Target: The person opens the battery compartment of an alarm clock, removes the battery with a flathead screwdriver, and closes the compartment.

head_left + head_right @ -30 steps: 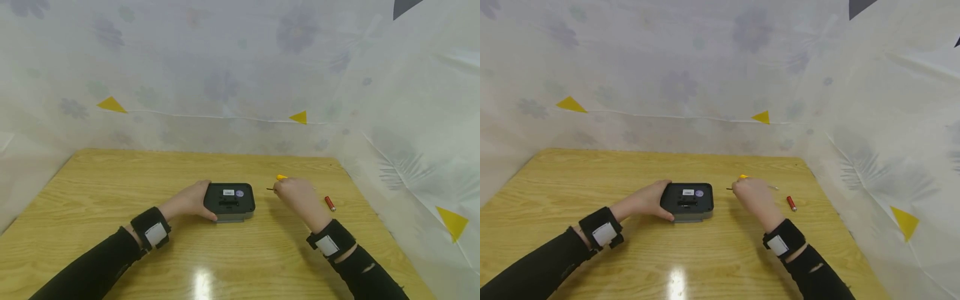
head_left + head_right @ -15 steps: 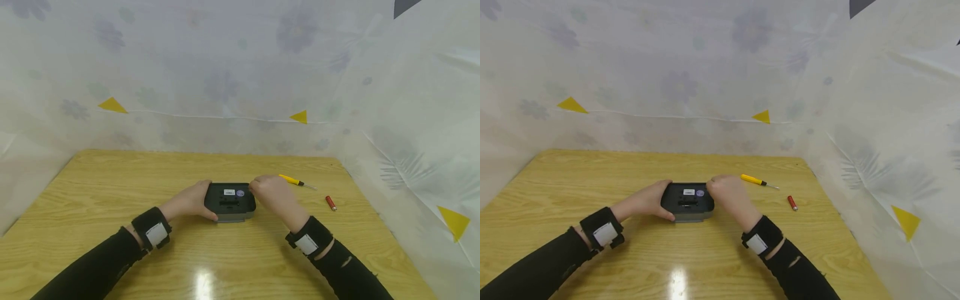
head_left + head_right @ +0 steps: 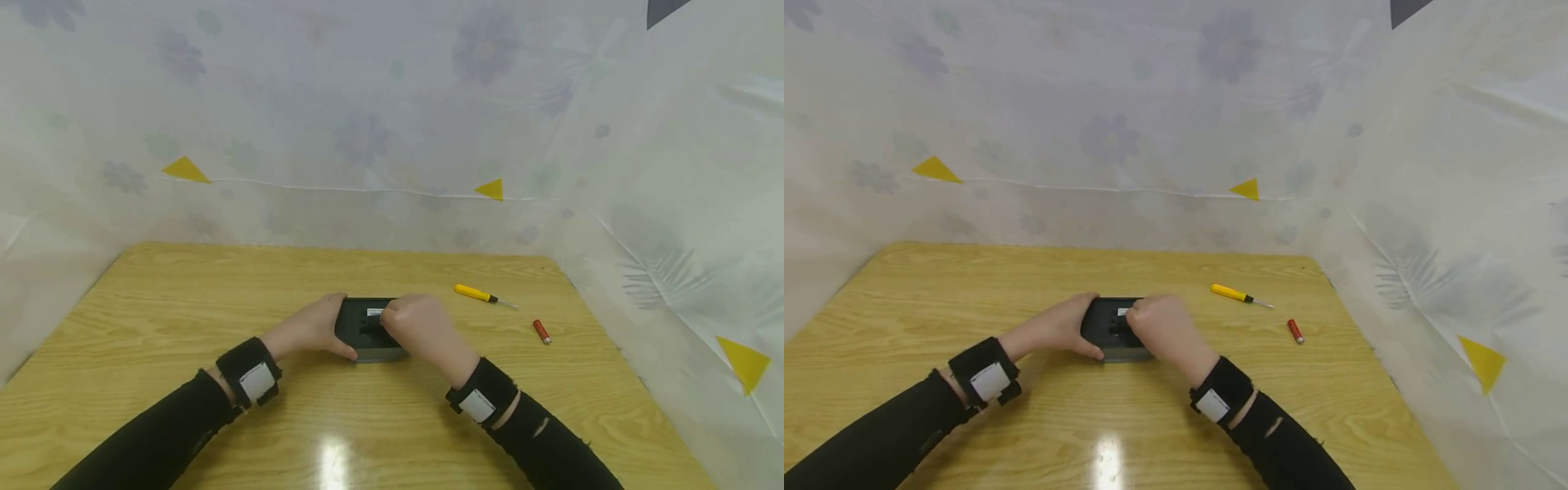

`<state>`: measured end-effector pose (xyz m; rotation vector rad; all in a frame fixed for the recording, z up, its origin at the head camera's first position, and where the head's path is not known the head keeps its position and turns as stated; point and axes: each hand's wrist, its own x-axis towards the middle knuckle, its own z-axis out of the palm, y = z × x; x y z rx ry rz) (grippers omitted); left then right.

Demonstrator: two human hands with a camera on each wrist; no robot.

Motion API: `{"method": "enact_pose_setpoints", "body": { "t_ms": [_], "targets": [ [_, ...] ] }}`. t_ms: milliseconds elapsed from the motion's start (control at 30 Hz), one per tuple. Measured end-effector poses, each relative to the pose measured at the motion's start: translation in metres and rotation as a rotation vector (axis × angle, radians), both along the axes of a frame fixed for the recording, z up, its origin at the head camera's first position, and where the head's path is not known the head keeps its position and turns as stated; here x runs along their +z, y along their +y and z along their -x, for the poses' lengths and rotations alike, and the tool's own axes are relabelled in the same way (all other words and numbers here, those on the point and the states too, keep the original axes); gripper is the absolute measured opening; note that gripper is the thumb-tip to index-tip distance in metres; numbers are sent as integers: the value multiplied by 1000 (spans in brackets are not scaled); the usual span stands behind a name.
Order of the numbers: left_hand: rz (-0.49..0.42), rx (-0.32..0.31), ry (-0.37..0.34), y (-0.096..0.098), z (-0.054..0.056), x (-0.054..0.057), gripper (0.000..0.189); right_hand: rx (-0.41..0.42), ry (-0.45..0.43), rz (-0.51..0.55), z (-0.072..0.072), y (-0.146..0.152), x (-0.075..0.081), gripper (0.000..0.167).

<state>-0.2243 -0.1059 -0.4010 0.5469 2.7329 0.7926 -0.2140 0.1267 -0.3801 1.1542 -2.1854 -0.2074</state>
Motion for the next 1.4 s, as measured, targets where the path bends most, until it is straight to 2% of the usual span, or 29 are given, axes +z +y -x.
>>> {"method": "enact_pose_setpoints", "body": {
  "t_ms": [333, 700, 1133, 1400],
  "targets": [
    [-13, 7, -8, 1, 0, -1, 121, 4, -67, -73, -8, -9, -6, 22],
    [-23, 9, -16, 1, -1, 0, 120, -30, -35, -185, -14, -12, -7, 12],
    [-28, 5, -15, 2, -1, 3, 117, -23, -4, -209, -11, -16, -10, 10],
    [-17, 4, -2, 1, 1, 0, 119, -31, -12, -212, -12, -16, -11, 7]
  ]
}}
